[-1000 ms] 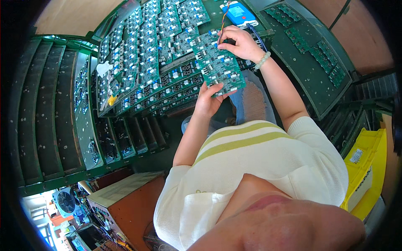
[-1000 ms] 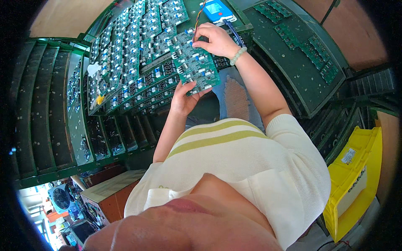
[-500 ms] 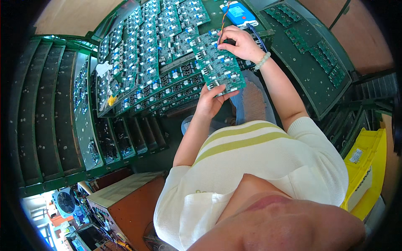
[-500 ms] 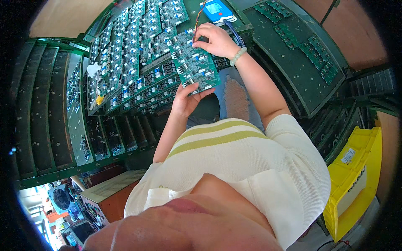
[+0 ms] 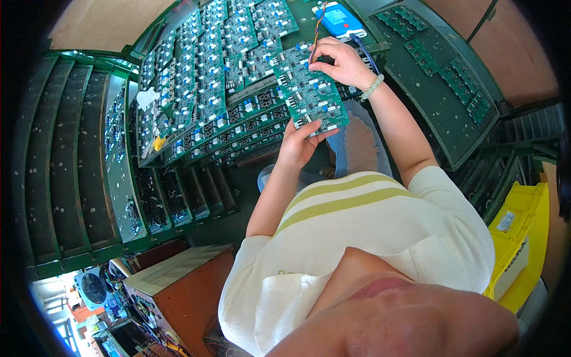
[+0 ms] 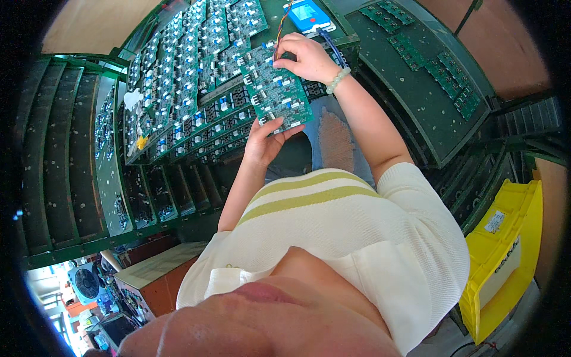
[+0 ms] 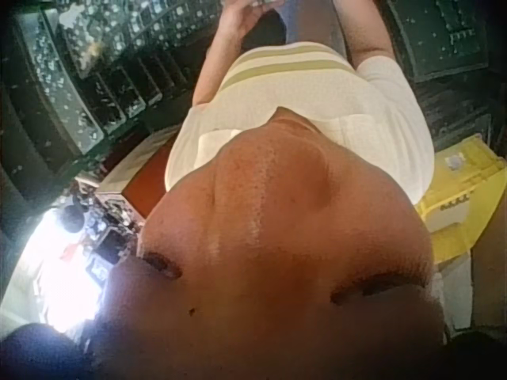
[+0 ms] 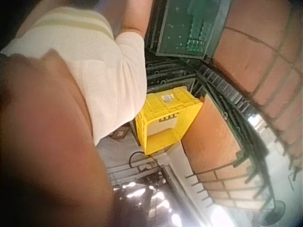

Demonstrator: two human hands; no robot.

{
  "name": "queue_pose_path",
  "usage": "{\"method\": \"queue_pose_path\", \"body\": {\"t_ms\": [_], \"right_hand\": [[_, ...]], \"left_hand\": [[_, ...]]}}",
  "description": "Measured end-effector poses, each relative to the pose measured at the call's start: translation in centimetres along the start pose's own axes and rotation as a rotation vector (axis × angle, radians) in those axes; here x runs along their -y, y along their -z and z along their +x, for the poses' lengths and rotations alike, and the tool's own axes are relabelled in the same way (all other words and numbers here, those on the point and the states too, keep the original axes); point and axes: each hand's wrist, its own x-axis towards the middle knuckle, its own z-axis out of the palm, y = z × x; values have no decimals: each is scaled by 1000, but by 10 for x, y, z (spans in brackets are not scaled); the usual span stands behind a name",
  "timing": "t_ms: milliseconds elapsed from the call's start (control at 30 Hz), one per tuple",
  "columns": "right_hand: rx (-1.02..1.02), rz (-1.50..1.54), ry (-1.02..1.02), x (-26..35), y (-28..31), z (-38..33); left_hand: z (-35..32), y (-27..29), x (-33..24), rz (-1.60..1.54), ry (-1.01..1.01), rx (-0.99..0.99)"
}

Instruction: Inspecting and organizing green printed circuit boards at an assembly station.

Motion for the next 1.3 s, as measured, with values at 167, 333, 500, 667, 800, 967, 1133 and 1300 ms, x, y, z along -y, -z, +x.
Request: {"method": "queue_pose_path", "body": {"t_ms": [167,333,500,667,800,967,1133,1300], "right_hand": [[0,-5,-1,0,0,0],[-2,-16,28,-4,-1,-1],[2,-9,6,-3,-1,0],[3,-17,10,-4,-1,0],[6,-21,-15,-1,-1,-1],[-5,-36,-30,2,0,-2],[25,60,-83,2,1,0],[25,75,-82,0,1,0]], "left_hand": [[0,-2,-1,7,1,-20],[0,-2,-1,29,-9,4],[0,-4,-2,101,-50,47],[-1,-9,-6,112,-59,23],[-3,-14,-9,122,-69,20],[-4,-16,-11,148,-66,20],[-5,-20,-13,208,-78,-9],[-4,-20,-15,223,-83,7]]}}
